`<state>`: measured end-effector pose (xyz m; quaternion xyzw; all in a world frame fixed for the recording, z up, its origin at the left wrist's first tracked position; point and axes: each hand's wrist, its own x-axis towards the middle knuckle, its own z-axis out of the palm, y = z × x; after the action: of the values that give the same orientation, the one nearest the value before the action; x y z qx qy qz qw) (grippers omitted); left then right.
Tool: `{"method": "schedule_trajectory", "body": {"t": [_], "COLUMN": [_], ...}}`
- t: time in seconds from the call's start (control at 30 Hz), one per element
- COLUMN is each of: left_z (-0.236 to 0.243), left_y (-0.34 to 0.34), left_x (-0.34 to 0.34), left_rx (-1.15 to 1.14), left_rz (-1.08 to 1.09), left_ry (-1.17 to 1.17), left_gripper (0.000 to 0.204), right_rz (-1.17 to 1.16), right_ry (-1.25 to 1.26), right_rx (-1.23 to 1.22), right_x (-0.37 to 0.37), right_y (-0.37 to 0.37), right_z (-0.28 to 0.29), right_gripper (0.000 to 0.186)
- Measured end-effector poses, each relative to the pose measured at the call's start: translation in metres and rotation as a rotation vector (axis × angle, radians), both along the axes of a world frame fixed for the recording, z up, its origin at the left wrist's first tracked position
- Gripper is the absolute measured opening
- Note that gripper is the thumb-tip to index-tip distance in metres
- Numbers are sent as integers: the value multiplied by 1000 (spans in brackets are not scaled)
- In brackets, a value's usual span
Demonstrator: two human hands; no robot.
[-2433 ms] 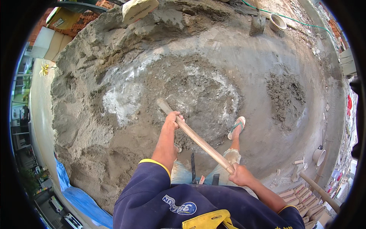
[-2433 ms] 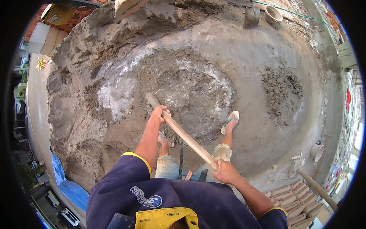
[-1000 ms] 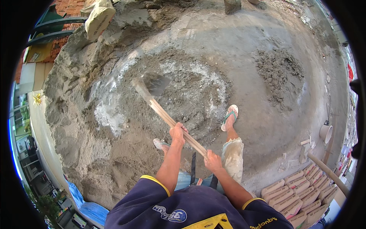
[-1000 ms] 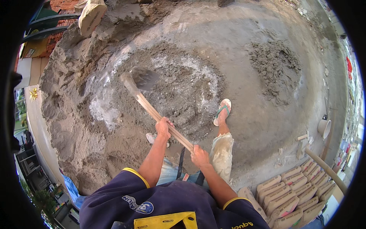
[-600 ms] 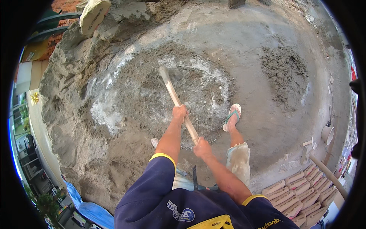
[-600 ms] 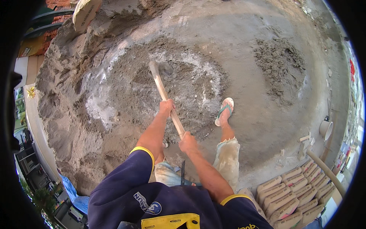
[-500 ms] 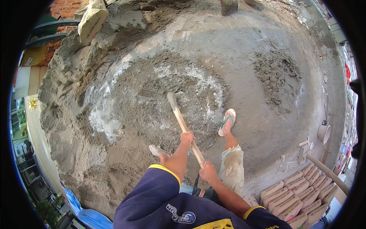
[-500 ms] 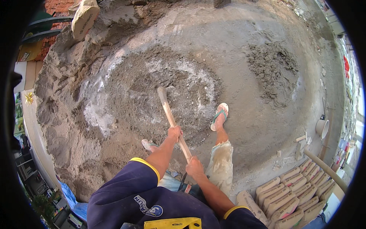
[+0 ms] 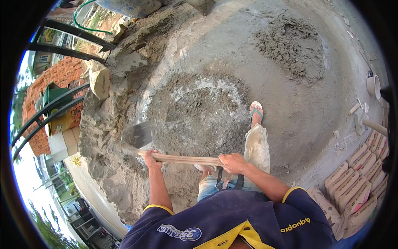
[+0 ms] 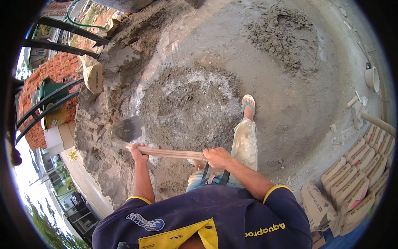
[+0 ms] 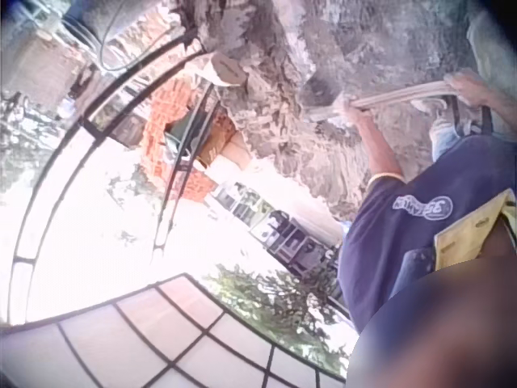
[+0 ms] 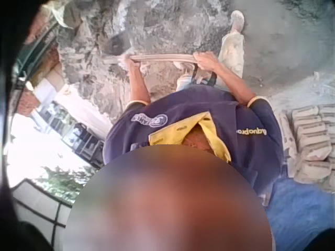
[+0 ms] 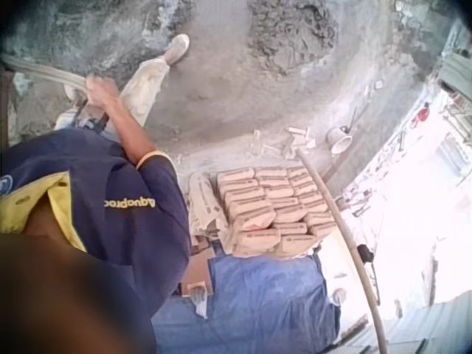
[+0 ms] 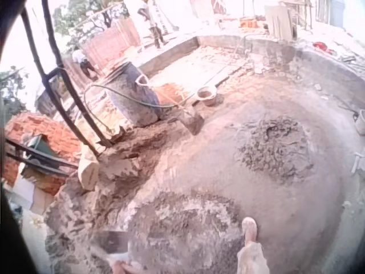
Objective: The person uses a shovel to mix a pile of sand and cement on a tarp. They repeatedly scoop cement from a bag and add it to the pile, then turn and blend the materials together. The person continues this cycle of adding cement and mixing until the end of the clip.
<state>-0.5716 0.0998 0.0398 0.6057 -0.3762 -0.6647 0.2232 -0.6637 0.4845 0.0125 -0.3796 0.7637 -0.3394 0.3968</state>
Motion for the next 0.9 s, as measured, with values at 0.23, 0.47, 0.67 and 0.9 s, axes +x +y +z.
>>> {"method": "schedule_trajectory", "body": {"t": [0.23,0.47,0.67,0.9], "left_z": [53,-24,-56,-21], "left_y": [25,111,147,184], "left_x": [15,59,139,183], "left_rx": [104,373,334,350], "left_rz": [71,-174,-743,-706], "left_ry": [-158,-275,-121,-302], "left_gripper": [10,9,15,15], "right_rz": [-31,-120,-389,-456], "right_ry": [176,266,408,388], "right_rx": [14,345,508,580], "right_x": [-34,97,265,355], "right_y": [86,194,197,210], "right_z": [56,96,128,157], "right_gripper": [23,25,22,21]}}
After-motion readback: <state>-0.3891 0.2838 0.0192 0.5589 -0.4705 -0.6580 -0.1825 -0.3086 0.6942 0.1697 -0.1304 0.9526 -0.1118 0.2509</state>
